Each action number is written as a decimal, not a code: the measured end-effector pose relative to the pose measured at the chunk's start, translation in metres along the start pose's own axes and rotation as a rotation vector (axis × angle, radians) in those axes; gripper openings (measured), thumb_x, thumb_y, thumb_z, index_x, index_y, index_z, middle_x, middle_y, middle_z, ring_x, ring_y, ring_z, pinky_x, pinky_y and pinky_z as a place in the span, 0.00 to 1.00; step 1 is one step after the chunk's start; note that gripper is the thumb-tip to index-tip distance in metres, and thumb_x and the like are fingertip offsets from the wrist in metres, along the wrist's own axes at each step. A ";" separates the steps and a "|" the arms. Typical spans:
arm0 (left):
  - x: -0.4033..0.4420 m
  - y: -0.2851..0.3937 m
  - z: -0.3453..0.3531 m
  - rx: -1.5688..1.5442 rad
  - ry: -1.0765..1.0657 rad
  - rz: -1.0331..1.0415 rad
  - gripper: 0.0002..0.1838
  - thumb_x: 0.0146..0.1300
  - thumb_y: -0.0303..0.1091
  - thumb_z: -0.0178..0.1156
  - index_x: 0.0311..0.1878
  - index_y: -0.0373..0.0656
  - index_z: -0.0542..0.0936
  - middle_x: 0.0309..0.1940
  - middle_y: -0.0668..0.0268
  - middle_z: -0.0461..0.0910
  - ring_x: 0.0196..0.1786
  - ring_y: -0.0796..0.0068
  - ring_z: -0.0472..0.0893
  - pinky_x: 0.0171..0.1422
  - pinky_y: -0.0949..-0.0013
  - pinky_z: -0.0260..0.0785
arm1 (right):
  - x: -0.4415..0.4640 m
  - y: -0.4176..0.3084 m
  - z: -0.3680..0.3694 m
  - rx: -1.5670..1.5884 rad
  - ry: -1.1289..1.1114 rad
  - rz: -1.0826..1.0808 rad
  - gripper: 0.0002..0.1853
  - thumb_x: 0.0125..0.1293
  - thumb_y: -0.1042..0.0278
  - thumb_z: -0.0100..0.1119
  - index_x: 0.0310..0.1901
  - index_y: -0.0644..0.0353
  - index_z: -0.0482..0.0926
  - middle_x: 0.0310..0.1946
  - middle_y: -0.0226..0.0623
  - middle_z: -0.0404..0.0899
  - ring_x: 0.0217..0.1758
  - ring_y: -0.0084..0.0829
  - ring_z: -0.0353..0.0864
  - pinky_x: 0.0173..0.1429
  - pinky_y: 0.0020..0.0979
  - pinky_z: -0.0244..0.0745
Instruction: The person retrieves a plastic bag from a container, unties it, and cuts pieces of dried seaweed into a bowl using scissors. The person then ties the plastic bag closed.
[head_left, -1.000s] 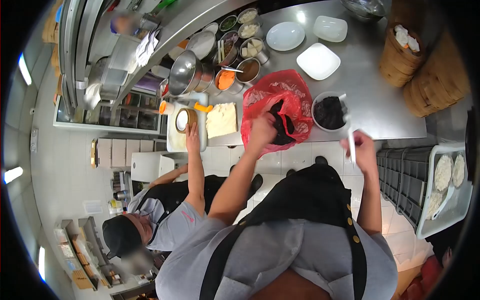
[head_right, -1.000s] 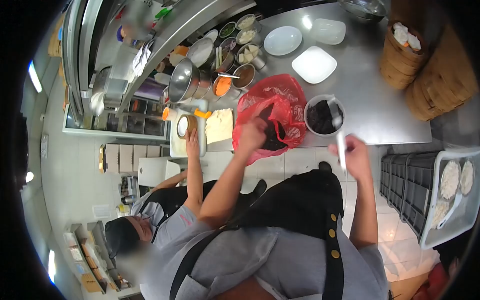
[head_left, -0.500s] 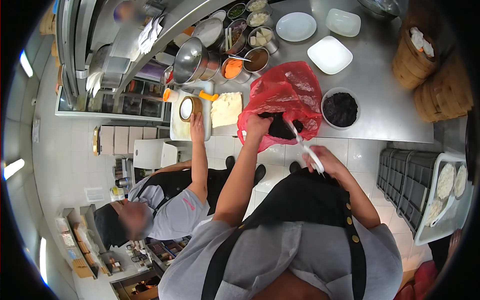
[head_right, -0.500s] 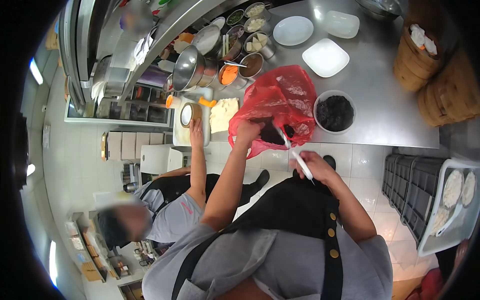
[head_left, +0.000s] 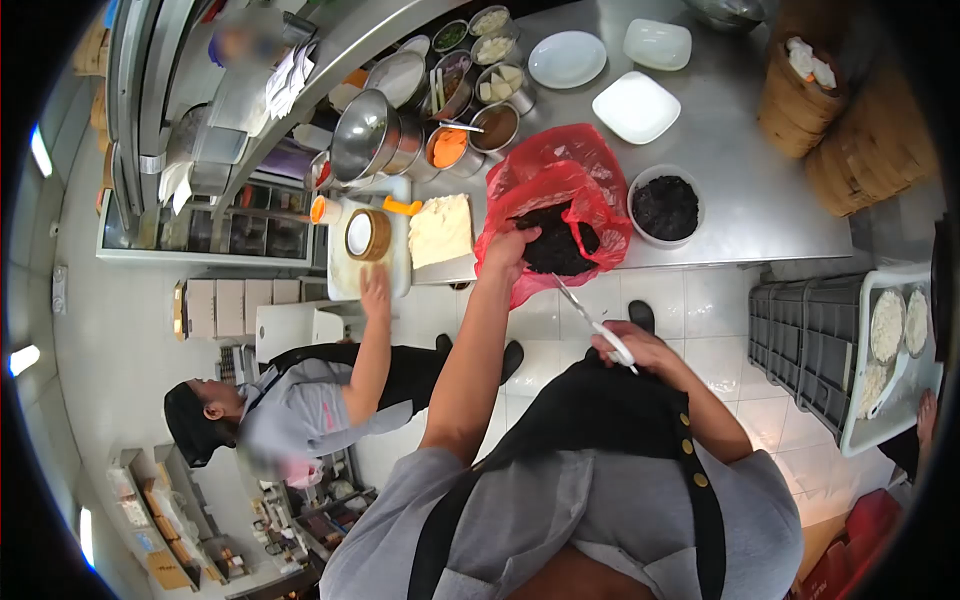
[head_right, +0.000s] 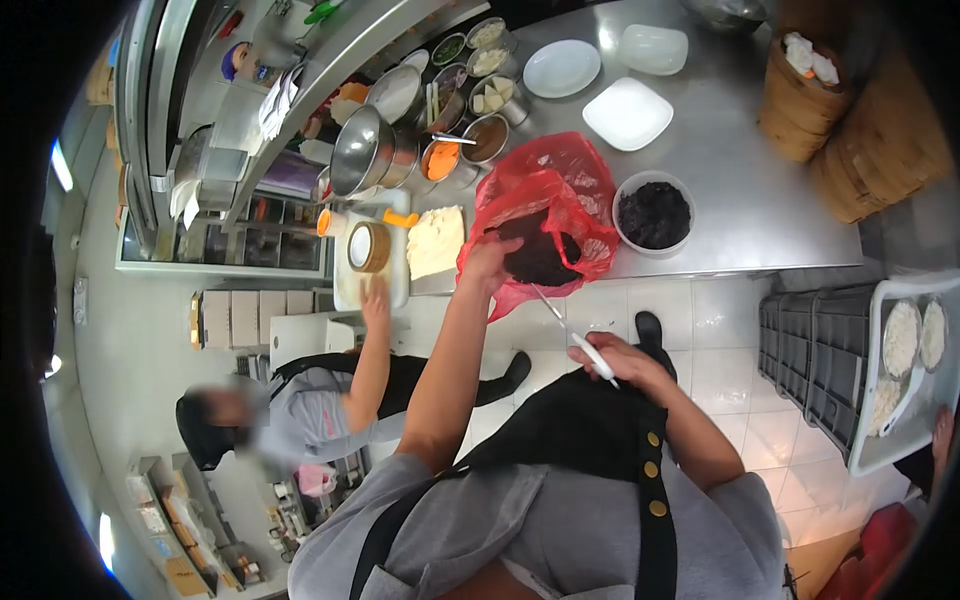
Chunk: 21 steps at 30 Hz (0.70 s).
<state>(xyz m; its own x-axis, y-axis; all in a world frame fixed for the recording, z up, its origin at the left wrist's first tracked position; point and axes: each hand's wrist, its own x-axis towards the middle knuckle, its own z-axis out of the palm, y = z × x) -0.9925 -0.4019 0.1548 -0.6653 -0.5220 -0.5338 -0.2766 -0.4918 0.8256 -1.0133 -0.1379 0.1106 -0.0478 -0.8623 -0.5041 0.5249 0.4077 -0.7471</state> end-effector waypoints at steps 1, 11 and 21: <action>-0.003 0.002 0.002 0.023 0.013 -0.017 0.22 0.59 0.16 0.53 0.58 0.42 0.72 0.46 0.62 0.78 0.47 0.66 0.79 0.51 0.63 0.74 | 0.004 0.002 0.005 0.019 0.015 0.006 0.22 0.62 0.43 0.60 0.32 0.58 0.74 0.21 0.26 0.72 0.23 0.20 0.71 0.28 0.22 0.65; -0.018 -0.003 -0.012 0.065 0.038 -0.069 0.34 0.55 0.14 0.58 0.65 0.33 0.57 0.43 0.59 0.74 0.46 0.63 0.78 0.52 0.52 0.68 | 0.053 -0.003 0.040 0.205 0.111 -0.067 0.28 0.58 0.31 0.54 0.33 0.53 0.71 0.24 0.27 0.73 0.24 0.20 0.74 0.23 0.23 0.60; -0.019 -0.009 -0.016 0.172 0.104 -0.077 0.33 0.55 0.15 0.59 0.64 0.32 0.57 0.42 0.57 0.73 0.46 0.61 0.79 0.53 0.49 0.70 | 0.059 0.003 0.052 0.183 0.241 -0.156 0.31 0.55 0.29 0.58 0.22 0.55 0.71 0.16 0.29 0.72 0.17 0.22 0.74 0.20 0.24 0.59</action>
<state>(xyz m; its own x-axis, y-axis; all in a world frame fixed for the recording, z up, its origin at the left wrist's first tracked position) -0.9663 -0.3982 0.1547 -0.5651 -0.5608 -0.6051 -0.4437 -0.4117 0.7960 -0.9710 -0.2033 0.1012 -0.3278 -0.8054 -0.4938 0.6382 0.1966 -0.7443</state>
